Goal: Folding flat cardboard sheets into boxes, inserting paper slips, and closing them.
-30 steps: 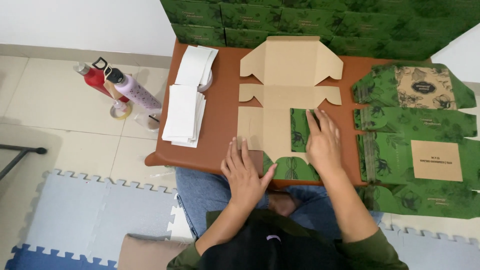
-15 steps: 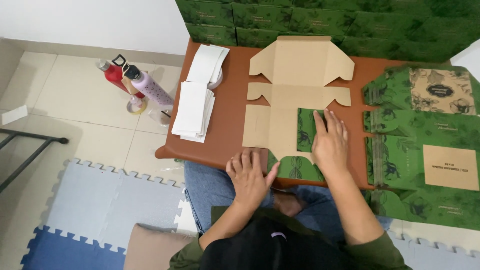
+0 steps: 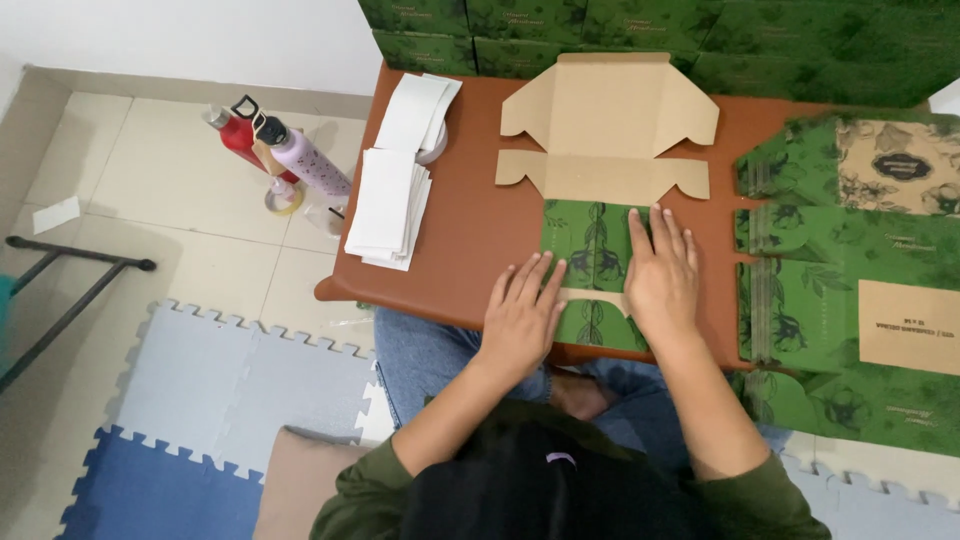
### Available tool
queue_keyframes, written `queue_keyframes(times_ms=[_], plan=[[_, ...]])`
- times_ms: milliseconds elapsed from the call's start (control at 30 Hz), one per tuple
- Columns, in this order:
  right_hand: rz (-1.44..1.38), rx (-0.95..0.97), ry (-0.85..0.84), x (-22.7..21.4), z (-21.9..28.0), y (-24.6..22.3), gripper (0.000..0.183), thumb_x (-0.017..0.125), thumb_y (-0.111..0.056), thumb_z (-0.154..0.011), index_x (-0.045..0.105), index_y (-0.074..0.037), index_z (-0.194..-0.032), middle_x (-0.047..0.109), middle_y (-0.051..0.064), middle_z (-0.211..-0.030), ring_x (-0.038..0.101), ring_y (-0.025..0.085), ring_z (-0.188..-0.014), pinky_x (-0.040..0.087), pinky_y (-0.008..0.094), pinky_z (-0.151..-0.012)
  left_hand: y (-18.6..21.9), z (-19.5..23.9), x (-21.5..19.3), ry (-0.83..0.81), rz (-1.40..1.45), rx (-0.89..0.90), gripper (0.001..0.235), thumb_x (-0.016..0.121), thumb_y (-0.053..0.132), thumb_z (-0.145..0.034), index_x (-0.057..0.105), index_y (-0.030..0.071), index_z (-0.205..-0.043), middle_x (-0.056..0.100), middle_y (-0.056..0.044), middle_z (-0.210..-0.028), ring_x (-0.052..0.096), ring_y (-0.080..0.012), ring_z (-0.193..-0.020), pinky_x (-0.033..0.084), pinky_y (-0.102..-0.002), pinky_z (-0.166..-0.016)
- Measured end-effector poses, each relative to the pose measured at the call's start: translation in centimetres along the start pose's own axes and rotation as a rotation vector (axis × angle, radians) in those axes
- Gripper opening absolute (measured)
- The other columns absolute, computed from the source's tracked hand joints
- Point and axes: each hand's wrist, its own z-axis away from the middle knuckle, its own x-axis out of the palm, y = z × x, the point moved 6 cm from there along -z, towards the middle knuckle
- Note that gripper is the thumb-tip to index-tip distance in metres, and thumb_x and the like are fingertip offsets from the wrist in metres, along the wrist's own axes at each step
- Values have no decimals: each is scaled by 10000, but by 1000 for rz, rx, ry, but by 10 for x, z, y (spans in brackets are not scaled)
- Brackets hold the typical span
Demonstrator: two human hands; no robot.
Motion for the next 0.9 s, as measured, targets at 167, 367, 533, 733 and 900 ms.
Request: queue_keyframes(times_ms=[167, 367, 533, 733, 900], plan=[[-1, 20, -57, -2, 2, -4, 560, 486, -43, -976, 480, -63, -1535, 424, 257, -1567, 342, 376, -1492, 244, 575, -1177, -32, -41, 42, -109, -58, -32, 498, 456, 341, -1055, 446, 159, -1518, 470, -170, -1509, 397, -317, -1458, 238, -534, -1203], [-17, 46, -74, -4, 1, -3, 573, 485, -44, -971, 464, -82, -1542, 404, 244, -1586, 312, 361, -1509, 215, 592, -1185, -32, -63, 49, -99, -69, -49, 543, 451, 369, -1057, 398, 148, -1549, 423, -187, -1545, 327, -334, -1500, 210, -547, -1214], [-38, 44, -88, -7, -1, -7, 581, 505, -16, -937, 486, -57, -1517, 349, 269, -1612, 282, 388, -1517, 206, 622, -1175, -37, -69, 51, -111, -74, -111, 592, 473, 377, -1029, 376, 128, -1558, 409, -194, -1538, 299, -348, -1507, 159, -571, -1233], [-86, 36, -94, -19, 3, -18, 554, 491, -17, -921, 492, -36, -1474, 362, 276, -1602, 276, 386, -1523, 147, 661, -1176, -37, -69, 54, -26, -111, -55, 544, 521, 338, -985, 489, 81, -1463, 478, -190, -1403, 387, -362, -1401, 255, -551, -1195], [-10, 69, -75, -26, 39, -28, 626, 527, -59, -875, 471, -113, -1496, 363, 258, -1597, 272, 396, -1527, 111, 691, -1181, -26, -41, 30, -4, -46, -100, 488, 509, 281, -977, 530, 129, -1441, 491, -178, -1315, 471, -375, -1251, 314, -520, -1149]])
